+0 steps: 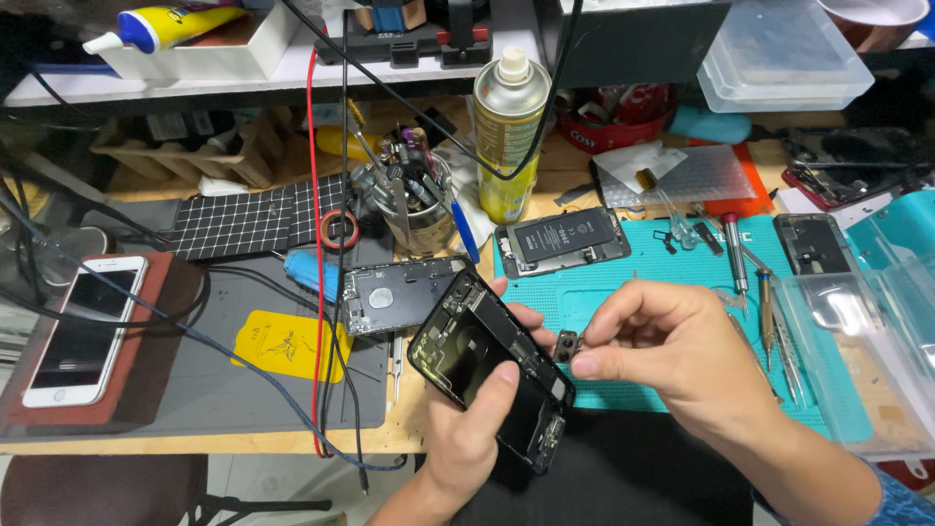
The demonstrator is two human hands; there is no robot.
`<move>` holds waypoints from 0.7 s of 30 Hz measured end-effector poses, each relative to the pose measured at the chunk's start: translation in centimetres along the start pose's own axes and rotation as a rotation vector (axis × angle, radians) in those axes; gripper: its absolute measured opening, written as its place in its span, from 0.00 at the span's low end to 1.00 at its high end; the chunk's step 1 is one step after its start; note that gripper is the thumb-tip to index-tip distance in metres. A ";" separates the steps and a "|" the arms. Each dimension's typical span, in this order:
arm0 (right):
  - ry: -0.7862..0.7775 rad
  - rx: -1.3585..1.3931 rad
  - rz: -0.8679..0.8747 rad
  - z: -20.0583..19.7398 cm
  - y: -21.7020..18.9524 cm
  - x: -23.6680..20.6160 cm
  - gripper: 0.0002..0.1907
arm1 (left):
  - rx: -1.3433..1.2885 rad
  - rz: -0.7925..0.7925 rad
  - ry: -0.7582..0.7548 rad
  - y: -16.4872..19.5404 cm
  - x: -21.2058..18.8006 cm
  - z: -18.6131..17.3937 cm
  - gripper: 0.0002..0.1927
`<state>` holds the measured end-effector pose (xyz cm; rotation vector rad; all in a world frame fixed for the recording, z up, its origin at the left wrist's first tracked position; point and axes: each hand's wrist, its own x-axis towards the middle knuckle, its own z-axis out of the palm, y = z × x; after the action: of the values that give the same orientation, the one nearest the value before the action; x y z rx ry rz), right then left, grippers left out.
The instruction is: The person disassembles a smartphone, removes internal components including the camera module, cleans the rear glass with a cloth, and reattaches the camera module. The person uses a spudger and tweezers to manipulate small parts and connectors.
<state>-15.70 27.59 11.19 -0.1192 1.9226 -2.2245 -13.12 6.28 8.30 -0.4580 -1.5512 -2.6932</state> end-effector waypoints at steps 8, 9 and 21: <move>0.096 -0.453 -0.471 1.2 -1.1 -0.1 0.08 | -0.571 -0.297 -0.063 -0.8 1.0 -0.4 0.39; 0.139 -0.666 -0.699 1.5 -1.3 -0.6 0.08 | -0.592 -0.324 -0.062 -0.9 1.1 -0.4 0.40; 0.075 -1.267 -1.341 1.6 -2.8 -1.4 0.18 | -0.601 -0.413 -0.104 -1.6 0.5 -1.0 0.42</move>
<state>-14.32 26.65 14.30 -1.9021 3.4571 -0.6923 -14.08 6.33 6.61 -0.2990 -0.8913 -3.5044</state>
